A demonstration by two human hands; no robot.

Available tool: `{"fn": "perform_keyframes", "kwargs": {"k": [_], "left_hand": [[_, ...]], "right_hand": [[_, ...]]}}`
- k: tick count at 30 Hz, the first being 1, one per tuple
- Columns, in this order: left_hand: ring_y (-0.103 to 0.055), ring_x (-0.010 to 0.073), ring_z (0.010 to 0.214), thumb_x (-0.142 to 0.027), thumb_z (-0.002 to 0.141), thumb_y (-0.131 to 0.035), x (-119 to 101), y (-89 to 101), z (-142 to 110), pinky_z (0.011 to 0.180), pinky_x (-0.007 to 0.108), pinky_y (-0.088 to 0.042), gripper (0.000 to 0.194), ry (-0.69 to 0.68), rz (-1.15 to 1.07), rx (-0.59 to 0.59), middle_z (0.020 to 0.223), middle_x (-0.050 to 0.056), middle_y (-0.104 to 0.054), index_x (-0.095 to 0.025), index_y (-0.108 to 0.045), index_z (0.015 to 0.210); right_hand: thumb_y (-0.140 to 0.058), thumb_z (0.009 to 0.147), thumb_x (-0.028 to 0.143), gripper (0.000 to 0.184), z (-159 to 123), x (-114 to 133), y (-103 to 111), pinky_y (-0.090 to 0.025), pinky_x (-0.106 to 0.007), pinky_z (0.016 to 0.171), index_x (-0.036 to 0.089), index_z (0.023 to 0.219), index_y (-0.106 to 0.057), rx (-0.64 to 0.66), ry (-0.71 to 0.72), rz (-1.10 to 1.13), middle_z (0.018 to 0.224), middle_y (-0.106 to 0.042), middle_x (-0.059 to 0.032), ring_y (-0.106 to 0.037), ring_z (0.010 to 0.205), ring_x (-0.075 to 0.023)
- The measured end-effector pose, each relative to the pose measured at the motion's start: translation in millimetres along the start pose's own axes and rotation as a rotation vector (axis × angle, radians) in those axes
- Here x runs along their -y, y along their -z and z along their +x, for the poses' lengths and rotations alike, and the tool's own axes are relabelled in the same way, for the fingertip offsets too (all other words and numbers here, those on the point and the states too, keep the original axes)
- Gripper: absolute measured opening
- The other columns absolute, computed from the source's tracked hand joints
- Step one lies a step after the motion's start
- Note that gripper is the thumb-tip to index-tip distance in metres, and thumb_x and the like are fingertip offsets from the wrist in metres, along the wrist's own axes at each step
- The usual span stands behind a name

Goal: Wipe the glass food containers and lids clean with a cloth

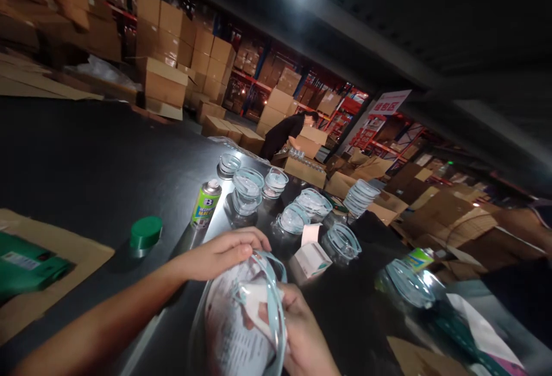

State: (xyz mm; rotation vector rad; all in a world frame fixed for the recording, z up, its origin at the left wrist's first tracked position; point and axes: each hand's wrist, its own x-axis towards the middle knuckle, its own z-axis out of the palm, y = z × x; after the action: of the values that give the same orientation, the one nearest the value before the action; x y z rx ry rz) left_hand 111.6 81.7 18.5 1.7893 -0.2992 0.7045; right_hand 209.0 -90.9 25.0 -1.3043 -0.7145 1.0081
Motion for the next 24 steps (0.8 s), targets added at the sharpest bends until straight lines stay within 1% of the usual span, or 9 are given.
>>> {"fn": "perform_keyframes", "kwargs": {"k": [3,5,8,12,13,15,18,21,24], "left_hand": [[-0.057,0.0207,0.094,-0.05,0.093,-0.035,5.2,-2.1,1.3,0.085,0.03,-0.042,0.047,0.052,-0.019,-0.021,0.102,0.011,-0.061,-0.013,-0.063,0.1],[-0.057,0.0207,0.095,-0.049,0.093,-0.036,7.4,-3.4,1.7,0.085,0.029,-0.042,0.046,0.068,-0.026,-0.028,0.102,0.011,-0.061,-0.014,-0.063,0.099],[-0.057,0.0227,0.099,-0.048,0.093,-0.037,5.5,-5.1,1.1,0.088,0.032,-0.041,0.044,0.047,-0.034,-0.006,0.104,0.011,-0.061,-0.014,-0.064,0.097],[-0.057,0.0235,0.1,-0.048,0.092,-0.04,0.7,-6.3,0.6,0.089,0.033,-0.042,0.042,0.033,-0.007,0.06,0.107,0.012,-0.06,-0.014,-0.065,0.089],[-0.057,0.0234,0.099,-0.048,0.092,-0.039,0.9,-6.3,0.8,0.089,0.033,-0.042,0.042,0.035,-0.002,0.064,0.106,0.012,-0.06,-0.014,-0.065,0.091],[-0.057,0.0233,0.1,-0.048,0.093,-0.037,2.8,-6.0,1.3,0.09,0.033,-0.042,0.043,0.035,-0.008,0.044,0.105,0.012,-0.06,-0.014,-0.064,0.096],[-0.057,0.0223,0.1,-0.046,0.095,-0.035,5.1,-4.9,1.6,0.091,0.033,-0.041,0.043,0.022,-0.029,-0.005,0.104,0.012,-0.06,-0.013,-0.063,0.094],[-0.056,0.0224,0.101,-0.046,0.094,-0.036,2.5,-3.4,1.0,0.092,0.033,-0.04,0.042,0.014,-0.034,0.02,0.106,0.013,-0.059,-0.013,-0.062,0.089],[-0.057,0.0232,0.099,-0.049,0.093,-0.038,-0.4,-2.4,1.0,0.09,0.034,-0.042,0.044,0.005,-0.015,0.066,0.108,0.013,-0.058,-0.013,-0.063,0.088]], "right_hand": [[-0.087,0.052,0.028,0.024,-0.5,1.5,-7.7,-0.047,-0.022,0.062,0.017,0.069,-0.074,-0.142,-0.021,0.094,0.065,-0.069,-0.0052,-0.06,0.06,-0.0138],[-0.086,0.054,0.027,0.028,-0.5,-0.8,-14.8,-0.048,-0.022,0.062,0.018,0.078,-0.074,-0.185,-0.025,0.177,0.071,-0.07,-0.0048,-0.061,0.061,-0.0132],[-0.085,0.057,0.028,0.03,-1.5,-7.4,-18.0,-0.045,-0.02,0.057,0.018,0.082,-0.074,-0.134,-0.04,0.25,0.068,-0.068,-0.0028,-0.059,0.057,-0.0113],[-0.086,0.053,0.034,0.029,-3.5,-12.9,-7.1,-0.041,-0.02,0.051,0.015,0.068,-0.071,0.013,-0.096,0.159,0.057,-0.063,-0.0025,-0.054,0.05,-0.0105],[-0.086,0.053,0.034,0.029,-3.3,-12.7,-4.6,-0.039,-0.02,0.049,0.014,0.065,-0.07,0.021,-0.097,0.149,0.055,-0.061,-0.0024,-0.052,0.048,-0.0101],[-0.085,0.054,0.032,0.026,-1.1,-11.4,-2.9,-0.038,-0.019,0.049,0.014,0.064,-0.069,-0.028,-0.069,0.167,0.055,-0.061,-0.0018,-0.051,0.049,-0.0096],[-0.083,0.058,0.026,0.023,4.0,-10.5,-6.4,-0.042,-0.02,0.058,0.017,0.077,-0.072,-0.117,0.014,0.229,0.066,-0.065,-0.0019,-0.055,0.057,-0.0104],[-0.083,0.058,0.027,0.025,5.8,-13.7,-6.3,-0.043,-0.021,0.058,0.016,0.078,-0.073,-0.063,0.038,0.258,0.067,-0.065,-0.0024,-0.055,0.058,-0.0114],[-0.085,0.053,0.027,0.024,3.0,-17.0,1.9,-0.041,-0.022,0.052,0.015,0.07,-0.072,0.024,-0.037,0.212,0.06,-0.063,-0.0033,-0.054,0.052,-0.0122]]}}
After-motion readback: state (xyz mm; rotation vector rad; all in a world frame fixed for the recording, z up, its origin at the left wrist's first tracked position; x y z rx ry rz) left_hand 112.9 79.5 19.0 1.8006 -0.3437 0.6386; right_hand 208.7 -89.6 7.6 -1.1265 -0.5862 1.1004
